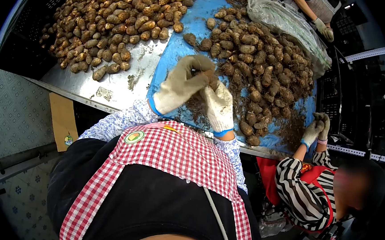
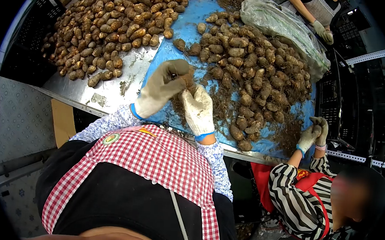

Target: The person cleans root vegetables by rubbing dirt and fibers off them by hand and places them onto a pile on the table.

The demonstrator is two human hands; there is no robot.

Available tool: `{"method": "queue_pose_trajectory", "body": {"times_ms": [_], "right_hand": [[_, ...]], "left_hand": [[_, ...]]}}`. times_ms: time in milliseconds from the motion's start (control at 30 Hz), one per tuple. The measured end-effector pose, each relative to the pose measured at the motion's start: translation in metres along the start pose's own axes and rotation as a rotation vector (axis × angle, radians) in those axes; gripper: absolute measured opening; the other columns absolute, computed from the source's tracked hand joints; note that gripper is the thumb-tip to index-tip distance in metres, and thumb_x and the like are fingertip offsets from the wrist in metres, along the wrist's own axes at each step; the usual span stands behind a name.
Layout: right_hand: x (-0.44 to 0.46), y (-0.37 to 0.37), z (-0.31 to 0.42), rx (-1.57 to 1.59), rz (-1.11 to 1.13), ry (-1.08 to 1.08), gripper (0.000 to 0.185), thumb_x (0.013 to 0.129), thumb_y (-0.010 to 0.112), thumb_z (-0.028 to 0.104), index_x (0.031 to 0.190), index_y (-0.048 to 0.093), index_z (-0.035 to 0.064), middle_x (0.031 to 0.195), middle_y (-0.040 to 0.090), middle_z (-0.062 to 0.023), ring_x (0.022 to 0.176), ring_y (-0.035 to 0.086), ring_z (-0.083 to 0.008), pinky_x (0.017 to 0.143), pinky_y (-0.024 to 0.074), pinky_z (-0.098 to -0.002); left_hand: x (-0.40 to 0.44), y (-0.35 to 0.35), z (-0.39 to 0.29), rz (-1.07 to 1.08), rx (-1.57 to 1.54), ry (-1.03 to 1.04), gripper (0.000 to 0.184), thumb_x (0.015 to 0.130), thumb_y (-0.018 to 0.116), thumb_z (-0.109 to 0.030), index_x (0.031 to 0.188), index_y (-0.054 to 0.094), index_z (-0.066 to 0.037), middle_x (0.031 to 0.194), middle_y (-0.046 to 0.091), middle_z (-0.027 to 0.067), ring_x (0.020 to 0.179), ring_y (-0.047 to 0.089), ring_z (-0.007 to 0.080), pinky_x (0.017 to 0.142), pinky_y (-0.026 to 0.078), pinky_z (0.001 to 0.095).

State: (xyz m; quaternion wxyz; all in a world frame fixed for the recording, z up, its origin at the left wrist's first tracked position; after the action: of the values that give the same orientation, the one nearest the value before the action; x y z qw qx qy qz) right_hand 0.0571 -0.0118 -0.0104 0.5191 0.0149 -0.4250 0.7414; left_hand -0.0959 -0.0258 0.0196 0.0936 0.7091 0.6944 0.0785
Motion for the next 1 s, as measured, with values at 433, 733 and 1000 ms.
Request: {"method": "queue_pose_trajectory", "body": {"times_ms": [433, 733, 1000], "right_hand": [[0.01, -0.017, 0.004, 0.738, -0.378, 0.311, 0.03, 0.088, 0.069, 0.013, 0.117, 0.063, 0.0061, 0.104, 0.065, -0.0119, 0.094, 0.063, -0.0211, 0.082, 0.0536, -0.0336], [0.018, -0.02, 0.008, 0.307, -0.113, 0.332, 0.022, 0.089, 0.069, 0.017, 0.101, 0.063, -0.0003, 0.092, 0.064, -0.0104, 0.08, 0.062, -0.0216, 0.07, 0.0514, -0.0316], [-0.004, -0.004, -0.07, 1.685, -0.169, 0.467, 0.024, 0.098, 0.056, 0.018, 0.117, 0.058, 0.0039, 0.103, 0.062, -0.0111, 0.078, 0.061, -0.0163, 0.06, 0.0541, -0.0288]], "left_hand": [[0.005, -0.012, 0.039, 0.235, 0.266, 0.362, 0.047, 0.1, 0.05, -0.021, 0.138, 0.037, 0.002, 0.137, 0.045, 0.0154, 0.128, 0.047, 0.0273, 0.104, 0.046, 0.0415], [-0.01, 0.008, 0.017, 0.093, -0.489, -0.168, 0.033, 0.1, 0.045, -0.008, 0.132, 0.047, 0.001, 0.129, 0.051, 0.0151, 0.117, 0.054, 0.0236, 0.097, 0.048, 0.0324], [-0.003, -0.008, 0.011, 0.277, 0.387, 0.411, 0.067, 0.083, 0.067, -0.005, 0.141, 0.034, 0.006, 0.136, 0.045, 0.0191, 0.121, 0.051, 0.0231, 0.1, 0.047, 0.0325]]}}
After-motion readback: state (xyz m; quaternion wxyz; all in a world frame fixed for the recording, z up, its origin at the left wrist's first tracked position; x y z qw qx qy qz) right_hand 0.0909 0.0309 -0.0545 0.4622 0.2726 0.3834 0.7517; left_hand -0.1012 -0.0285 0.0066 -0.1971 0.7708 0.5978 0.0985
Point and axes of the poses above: each hand's wrist, its own x-axis towards the middle knuckle, its own y-axis out of the palm, z = x × y, the point moved 2 cm from there along x, towards the middle knuckle
